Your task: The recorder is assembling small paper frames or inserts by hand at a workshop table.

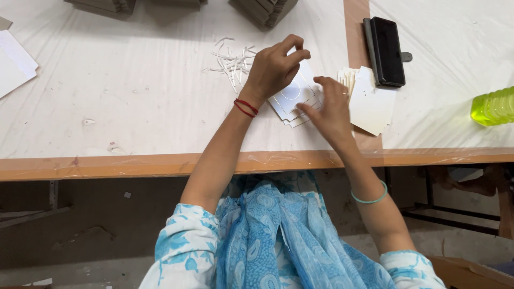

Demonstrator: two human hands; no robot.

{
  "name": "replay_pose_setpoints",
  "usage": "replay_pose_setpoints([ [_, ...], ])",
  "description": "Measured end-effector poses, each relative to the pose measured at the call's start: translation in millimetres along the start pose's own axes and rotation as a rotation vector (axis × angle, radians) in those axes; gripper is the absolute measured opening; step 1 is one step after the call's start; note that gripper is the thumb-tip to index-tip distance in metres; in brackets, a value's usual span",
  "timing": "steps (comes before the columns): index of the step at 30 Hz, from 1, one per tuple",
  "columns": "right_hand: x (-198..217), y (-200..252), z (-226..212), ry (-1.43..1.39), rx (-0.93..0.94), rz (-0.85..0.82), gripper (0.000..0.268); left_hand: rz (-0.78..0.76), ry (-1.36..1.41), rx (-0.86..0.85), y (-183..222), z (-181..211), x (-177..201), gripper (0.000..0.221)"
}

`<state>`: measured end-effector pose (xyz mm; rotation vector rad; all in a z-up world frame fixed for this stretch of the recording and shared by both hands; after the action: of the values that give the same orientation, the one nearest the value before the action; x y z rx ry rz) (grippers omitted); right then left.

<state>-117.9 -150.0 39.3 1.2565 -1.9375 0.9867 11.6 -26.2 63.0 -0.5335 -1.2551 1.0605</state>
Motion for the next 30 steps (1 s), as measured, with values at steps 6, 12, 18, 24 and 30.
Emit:
replay_pose_setpoints([
  [6,-21,-14,1,0.019,-0.267,-0.184,0.122,-0.003,0.023,0.064,1,-9,-4,0.021],
  [12,-25,-16,4,0.09,-0.344,-0.256,0.124,0.043,-0.016,0.07,0,-14,8,0.02],
  [18,-28,-10,3,0.086,-0.341,-0.219,0.121,0.039,-0.049,0.228,7,-31,3,0.02],
  [24,-19,1,-6,0.026,-0.208,-0.001,0.119,-0.157,0.05,0.459,20,-54,-21,0.013],
  [30,-12,22,14,-0.582,-0.404,0.239,0.051,-0.569,0.382,0.523,26,-48,-60,0.05],
])
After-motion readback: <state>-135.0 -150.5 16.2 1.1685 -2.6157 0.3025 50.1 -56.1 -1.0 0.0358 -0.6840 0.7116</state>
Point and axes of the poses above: each hand's wrist, its own y-axis away from the middle knuckle, its own x-axis out of the back of the hand, z = x × y, the point moved 6 cm from there along -y, towards the middle knuckle, and after that the axes turned 10 degrees about -y, right-handed, at the moved point
